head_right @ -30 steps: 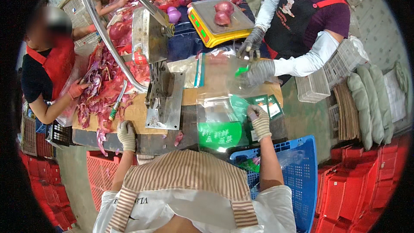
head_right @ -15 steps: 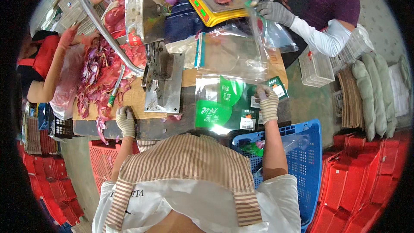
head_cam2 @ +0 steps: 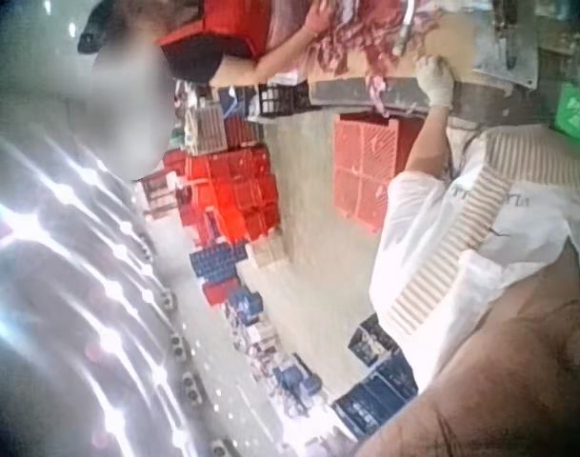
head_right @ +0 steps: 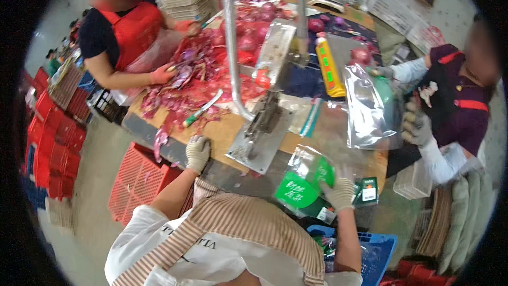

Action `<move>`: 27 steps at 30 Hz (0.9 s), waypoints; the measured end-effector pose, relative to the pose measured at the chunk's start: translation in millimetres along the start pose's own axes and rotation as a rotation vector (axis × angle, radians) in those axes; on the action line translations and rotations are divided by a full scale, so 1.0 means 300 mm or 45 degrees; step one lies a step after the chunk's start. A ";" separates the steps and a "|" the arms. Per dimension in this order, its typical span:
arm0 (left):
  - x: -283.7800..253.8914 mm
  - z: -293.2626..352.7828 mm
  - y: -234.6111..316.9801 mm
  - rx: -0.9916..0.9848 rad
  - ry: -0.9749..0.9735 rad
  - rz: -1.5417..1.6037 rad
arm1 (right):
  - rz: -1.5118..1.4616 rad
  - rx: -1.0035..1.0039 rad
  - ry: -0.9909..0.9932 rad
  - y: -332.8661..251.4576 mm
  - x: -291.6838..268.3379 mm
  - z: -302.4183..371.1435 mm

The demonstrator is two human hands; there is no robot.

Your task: The person peels red onions using a knife, removes the outer layers, and places the peeled onions into plastic bags. The person also weighs the onions on a scale and places them into a blue crate.

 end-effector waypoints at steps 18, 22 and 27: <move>0.000 -0.011 0.001 0.055 -0.036 -0.029 | -0.346 0.160 -0.298 -0.003 0.047 -0.012; 0.000 -0.016 0.008 0.062 -0.028 -0.020 | -0.361 0.091 -0.104 0.005 0.045 -0.014; -0.003 -0.011 0.015 0.033 -0.025 -0.010 | -0.361 0.093 -0.043 0.010 0.047 -0.009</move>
Point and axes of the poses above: each hand's wrist, its own z-axis away from the middle knuckle, its own x-axis out of the palm, y = z × x, the point moved 2 cm from there along -z, towards the middle knuckle, and after that the axes turned 1 degree about z, right-handed, at the moved point
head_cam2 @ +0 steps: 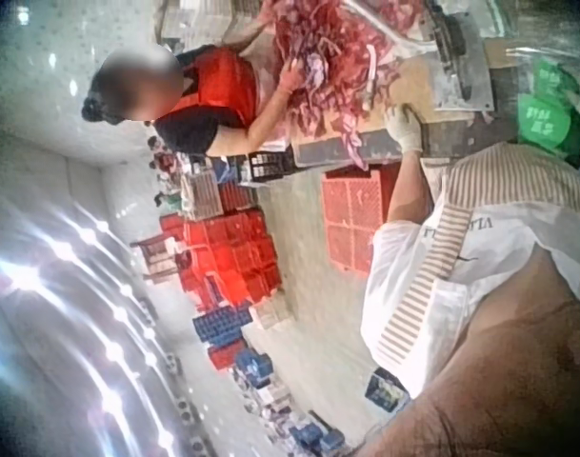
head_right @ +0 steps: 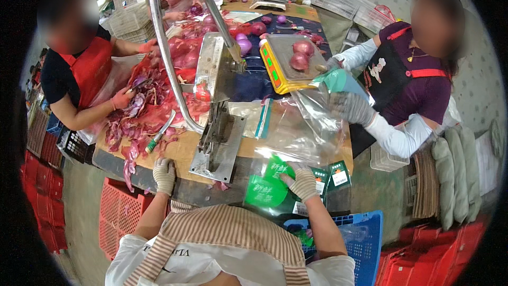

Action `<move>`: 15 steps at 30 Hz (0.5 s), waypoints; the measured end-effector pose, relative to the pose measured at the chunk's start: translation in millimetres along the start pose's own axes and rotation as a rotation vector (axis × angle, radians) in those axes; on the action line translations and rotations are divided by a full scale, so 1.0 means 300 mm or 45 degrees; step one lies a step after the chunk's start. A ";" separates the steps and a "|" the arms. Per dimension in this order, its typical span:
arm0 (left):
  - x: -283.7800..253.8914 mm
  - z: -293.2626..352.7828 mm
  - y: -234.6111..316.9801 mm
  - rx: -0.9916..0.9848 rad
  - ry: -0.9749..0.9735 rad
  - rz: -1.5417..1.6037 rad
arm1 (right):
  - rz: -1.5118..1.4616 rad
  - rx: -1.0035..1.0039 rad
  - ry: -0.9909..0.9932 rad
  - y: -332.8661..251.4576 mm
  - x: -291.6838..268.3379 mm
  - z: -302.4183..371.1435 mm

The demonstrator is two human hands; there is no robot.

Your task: The person peels red onions using a knife, removes the outer layers, and places the peeled onions into plastic bags. The person also weighs the onions on a scale and places them into a blue crate.

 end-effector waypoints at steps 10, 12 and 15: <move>0.019 0.002 -0.018 0.062 0.017 -0.026 | 0.011 0.105 -0.029 -0.011 -0.025 -0.003; 0.015 -0.002 -0.020 0.065 0.005 -0.063 | 0.016 0.117 -0.041 -0.015 -0.032 -0.010; 0.013 0.003 -0.022 0.047 -0.019 -0.056 | 0.002 0.117 -0.003 -0.029 -0.046 -0.004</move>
Point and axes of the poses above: each hand's wrist, its own z-axis away from the middle knuckle, its own x-axis out of the palm, y = z × x, the point moved 2 cm from there along -z, towards the middle knuckle, and after that the axes turned 1 degree about z, right-handed, at the moved point
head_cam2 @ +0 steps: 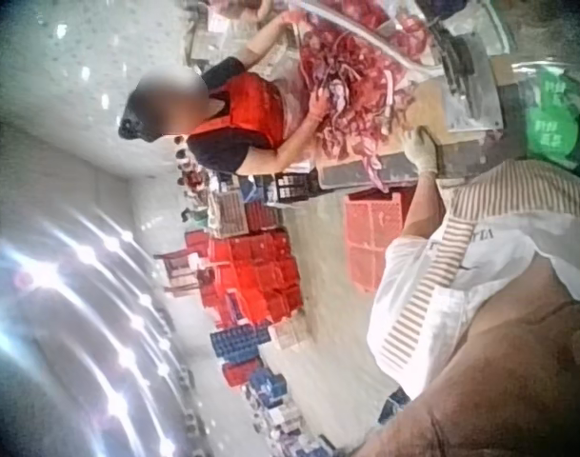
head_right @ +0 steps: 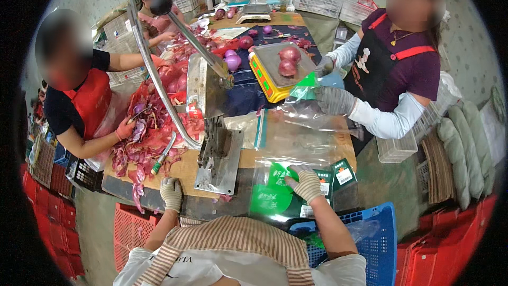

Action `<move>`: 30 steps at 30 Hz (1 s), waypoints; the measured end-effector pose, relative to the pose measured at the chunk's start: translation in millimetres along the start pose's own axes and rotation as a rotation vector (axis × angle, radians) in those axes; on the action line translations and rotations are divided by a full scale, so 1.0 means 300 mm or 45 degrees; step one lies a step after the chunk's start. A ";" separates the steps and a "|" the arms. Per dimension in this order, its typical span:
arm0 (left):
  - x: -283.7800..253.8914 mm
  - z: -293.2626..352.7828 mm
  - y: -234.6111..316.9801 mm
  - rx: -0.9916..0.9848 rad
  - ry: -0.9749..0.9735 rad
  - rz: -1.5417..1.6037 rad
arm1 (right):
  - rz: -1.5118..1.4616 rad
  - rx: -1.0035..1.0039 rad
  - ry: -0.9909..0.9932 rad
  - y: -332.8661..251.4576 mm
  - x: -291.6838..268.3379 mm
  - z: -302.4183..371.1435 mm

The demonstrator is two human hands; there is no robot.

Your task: The person peels red onions using a knife, removes the outer layers, and places the peeled onions into plastic bags. The person also weighs the onions on a scale and places them into a blue crate.

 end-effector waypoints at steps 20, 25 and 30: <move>0.001 -0.009 0.025 0.099 -0.077 -0.133 | 0.047 0.132 -0.325 0.045 0.014 0.007; 0.001 -0.014 0.033 0.113 -0.064 -0.133 | 0.154 0.185 -0.436 0.034 0.003 0.009; -0.010 -0.012 0.046 0.132 -0.042 -0.154 | 0.109 0.167 -0.494 0.034 0.002 0.009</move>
Point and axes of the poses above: each hand's wrist, its own z-axis away from the middle knuckle, its own x-axis out of the palm, y = z × x, the point moved 2 cm from there along -z, towards the middle knuckle, and after that the axes turned 1 degree about z, right-handed, at the moved point
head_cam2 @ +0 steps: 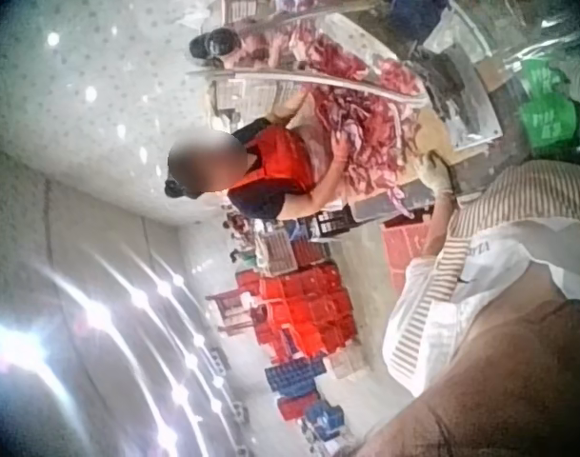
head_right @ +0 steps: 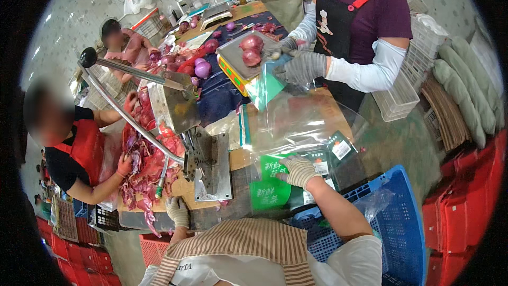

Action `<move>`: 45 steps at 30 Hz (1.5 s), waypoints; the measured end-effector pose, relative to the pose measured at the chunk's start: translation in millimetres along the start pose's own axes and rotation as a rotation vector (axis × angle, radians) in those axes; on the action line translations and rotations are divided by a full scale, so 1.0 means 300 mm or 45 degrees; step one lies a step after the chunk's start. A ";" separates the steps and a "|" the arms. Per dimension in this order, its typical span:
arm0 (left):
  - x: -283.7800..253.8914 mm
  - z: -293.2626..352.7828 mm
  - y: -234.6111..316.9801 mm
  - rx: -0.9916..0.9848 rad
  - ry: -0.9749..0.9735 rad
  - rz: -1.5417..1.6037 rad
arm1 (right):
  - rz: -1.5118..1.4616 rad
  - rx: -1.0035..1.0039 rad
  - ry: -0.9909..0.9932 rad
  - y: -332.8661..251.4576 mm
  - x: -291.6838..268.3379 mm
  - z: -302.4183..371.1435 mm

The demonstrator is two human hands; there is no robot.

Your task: The person peels red onions using a knife, removes the outer layers, and places the peeled onions into plastic bags. The person also weighs the onions on a scale and places them into a blue crate.

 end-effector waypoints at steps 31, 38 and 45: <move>-0.001 0.003 -0.004 -0.061 0.033 0.108 | -0.123 -0.100 0.166 0.015 0.031 0.026; 0.027 0.010 -0.028 -0.007 0.078 0.101 | 0.059 -0.031 0.121 -0.005 0.024 -0.001; 0.032 0.028 -0.057 -0.075 0.049 0.083 | 0.046 -0.026 0.123 -0.020 0.035 0.001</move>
Point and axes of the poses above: each hand's wrist, its own z-axis away from the middle knuckle, its own x-axis out of the palm, y = z × x, the point moved 2 cm from there along -z, towards the middle knuckle, and after that the axes turned 1 degree about z, right-handed, at the moved point
